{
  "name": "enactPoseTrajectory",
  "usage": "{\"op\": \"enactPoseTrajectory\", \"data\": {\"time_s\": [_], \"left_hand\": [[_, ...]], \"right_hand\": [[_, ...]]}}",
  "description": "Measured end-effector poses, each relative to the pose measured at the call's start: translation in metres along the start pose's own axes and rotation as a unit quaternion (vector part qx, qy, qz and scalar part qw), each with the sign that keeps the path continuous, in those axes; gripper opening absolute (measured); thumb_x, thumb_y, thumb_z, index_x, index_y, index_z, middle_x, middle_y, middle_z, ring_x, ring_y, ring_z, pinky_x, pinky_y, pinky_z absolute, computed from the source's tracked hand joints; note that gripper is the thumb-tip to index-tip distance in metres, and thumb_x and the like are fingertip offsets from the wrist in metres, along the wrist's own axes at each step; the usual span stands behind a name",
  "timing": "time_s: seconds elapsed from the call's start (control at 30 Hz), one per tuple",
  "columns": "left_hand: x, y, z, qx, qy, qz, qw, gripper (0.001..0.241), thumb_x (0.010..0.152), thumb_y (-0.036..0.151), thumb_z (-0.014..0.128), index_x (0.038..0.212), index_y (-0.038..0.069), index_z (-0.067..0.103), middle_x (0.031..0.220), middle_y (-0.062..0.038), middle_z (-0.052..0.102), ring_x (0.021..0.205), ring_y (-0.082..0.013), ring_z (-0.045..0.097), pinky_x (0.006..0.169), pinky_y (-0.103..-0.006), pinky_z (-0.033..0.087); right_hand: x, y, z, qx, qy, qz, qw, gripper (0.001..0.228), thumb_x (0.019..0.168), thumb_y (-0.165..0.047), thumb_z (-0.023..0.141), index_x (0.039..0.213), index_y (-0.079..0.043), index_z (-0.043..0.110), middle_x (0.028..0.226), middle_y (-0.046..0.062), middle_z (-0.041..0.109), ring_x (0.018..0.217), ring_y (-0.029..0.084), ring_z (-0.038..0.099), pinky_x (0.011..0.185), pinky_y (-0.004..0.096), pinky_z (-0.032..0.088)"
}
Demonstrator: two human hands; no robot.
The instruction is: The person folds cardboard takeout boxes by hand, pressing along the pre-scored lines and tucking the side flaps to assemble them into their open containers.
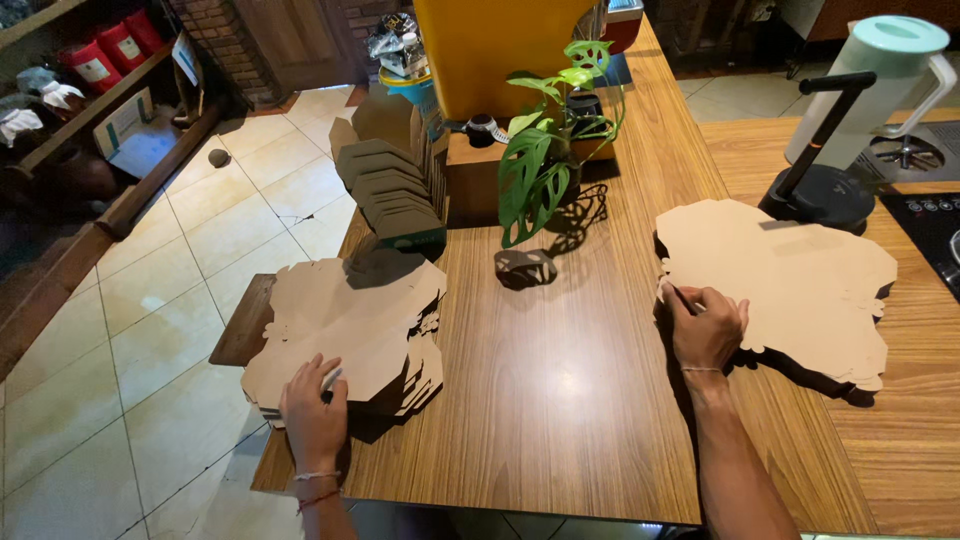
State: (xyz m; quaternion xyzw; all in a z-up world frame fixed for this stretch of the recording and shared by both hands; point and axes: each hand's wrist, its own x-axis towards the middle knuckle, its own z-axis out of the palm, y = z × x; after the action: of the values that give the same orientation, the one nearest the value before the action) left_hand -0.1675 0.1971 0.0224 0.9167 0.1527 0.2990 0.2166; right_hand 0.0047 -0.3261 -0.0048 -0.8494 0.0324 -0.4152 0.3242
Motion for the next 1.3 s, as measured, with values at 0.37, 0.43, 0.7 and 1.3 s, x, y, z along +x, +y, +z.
{"op": "enactPoseTrajectory", "data": {"time_s": [0.37,0.43,0.7,1.3], "left_hand": [[0.008,0.160,0.026,-0.175,0.075,0.246,0.950,0.037,0.083,0.015,0.079,0.118,0.010,0.068,0.121,-0.011,0.068,0.119,-0.0293,0.062,0.107,-0.0444,0.044],[0.007,0.192,0.042,-0.196,0.012,0.280,0.940,0.049,0.078,0.020,0.083,0.124,0.014,0.067,0.123,-0.010,0.066,0.124,-0.0310,0.060,0.110,-0.0459,0.040],[0.030,0.177,0.222,-0.027,-0.229,0.382,0.895,0.066,0.068,0.000,0.071,0.127,0.026,0.062,0.125,0.006,0.065,0.127,-0.0160,0.059,0.108,-0.0353,0.040],[0.028,0.161,0.184,-0.209,-0.171,0.289,0.918,0.021,0.079,0.014,0.075,0.095,0.024,0.067,0.092,0.006,0.068,0.102,-0.0211,0.066,0.088,-0.0347,0.050]], "right_hand": [[-0.032,-0.071,0.023,0.188,-0.115,-0.262,0.939,0.044,0.072,0.009,0.063,0.112,-0.006,0.074,0.117,0.013,0.074,0.113,0.033,0.069,0.109,0.051,0.049],[-0.042,-0.084,0.025,0.233,-0.150,-0.259,0.925,0.053,0.070,0.014,0.064,0.118,-0.007,0.074,0.118,0.014,0.073,0.116,0.037,0.068,0.107,0.049,0.049],[-0.052,-0.101,0.018,0.241,-0.196,-0.327,0.892,0.038,0.081,0.002,0.069,0.118,-0.008,0.070,0.118,0.008,0.070,0.114,0.031,0.069,0.101,0.043,0.056],[-0.047,-0.024,0.055,0.049,-0.282,-0.169,0.943,0.053,0.069,-0.008,0.071,0.119,-0.025,0.071,0.126,0.000,0.068,0.130,0.027,0.058,0.123,0.064,0.020]]}}
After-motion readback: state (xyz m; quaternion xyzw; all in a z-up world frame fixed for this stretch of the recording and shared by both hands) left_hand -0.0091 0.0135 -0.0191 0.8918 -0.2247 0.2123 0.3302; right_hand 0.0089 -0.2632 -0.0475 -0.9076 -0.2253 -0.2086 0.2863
